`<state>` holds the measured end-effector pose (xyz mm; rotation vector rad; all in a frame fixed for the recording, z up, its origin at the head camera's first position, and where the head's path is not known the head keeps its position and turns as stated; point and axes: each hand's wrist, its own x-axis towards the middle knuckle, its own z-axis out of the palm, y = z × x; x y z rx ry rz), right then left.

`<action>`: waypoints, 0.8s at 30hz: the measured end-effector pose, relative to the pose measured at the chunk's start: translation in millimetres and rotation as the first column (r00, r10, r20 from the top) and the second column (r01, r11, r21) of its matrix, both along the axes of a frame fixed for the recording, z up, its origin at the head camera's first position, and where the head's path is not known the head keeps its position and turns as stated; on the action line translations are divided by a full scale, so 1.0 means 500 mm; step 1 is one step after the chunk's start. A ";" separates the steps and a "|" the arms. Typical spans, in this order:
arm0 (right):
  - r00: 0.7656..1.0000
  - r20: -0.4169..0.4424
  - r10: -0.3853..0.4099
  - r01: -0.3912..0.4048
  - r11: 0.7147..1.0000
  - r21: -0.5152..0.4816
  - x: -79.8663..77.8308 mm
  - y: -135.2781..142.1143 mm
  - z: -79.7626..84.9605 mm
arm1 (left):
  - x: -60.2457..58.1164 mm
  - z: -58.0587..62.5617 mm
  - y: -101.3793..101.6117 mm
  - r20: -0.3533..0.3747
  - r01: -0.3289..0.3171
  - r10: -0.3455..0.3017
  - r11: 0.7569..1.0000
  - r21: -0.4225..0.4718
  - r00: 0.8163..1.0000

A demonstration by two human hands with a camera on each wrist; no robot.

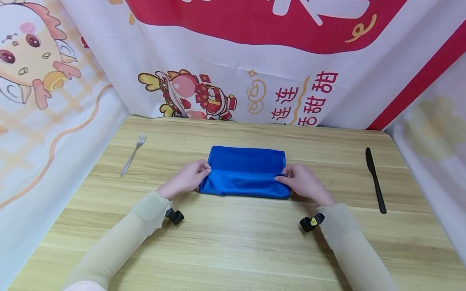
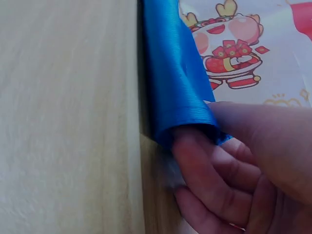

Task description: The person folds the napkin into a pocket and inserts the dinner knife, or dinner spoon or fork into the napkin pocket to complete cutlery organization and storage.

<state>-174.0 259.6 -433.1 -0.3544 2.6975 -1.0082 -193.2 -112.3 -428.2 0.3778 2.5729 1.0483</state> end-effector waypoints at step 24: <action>0.984 -0.059 -0.169 0.164 0.984 -0.071 -0.016 0.033 0.011 | -0.061 0.026 -0.007 -0.116 -0.053 0.051 0.999 -0.006 0.992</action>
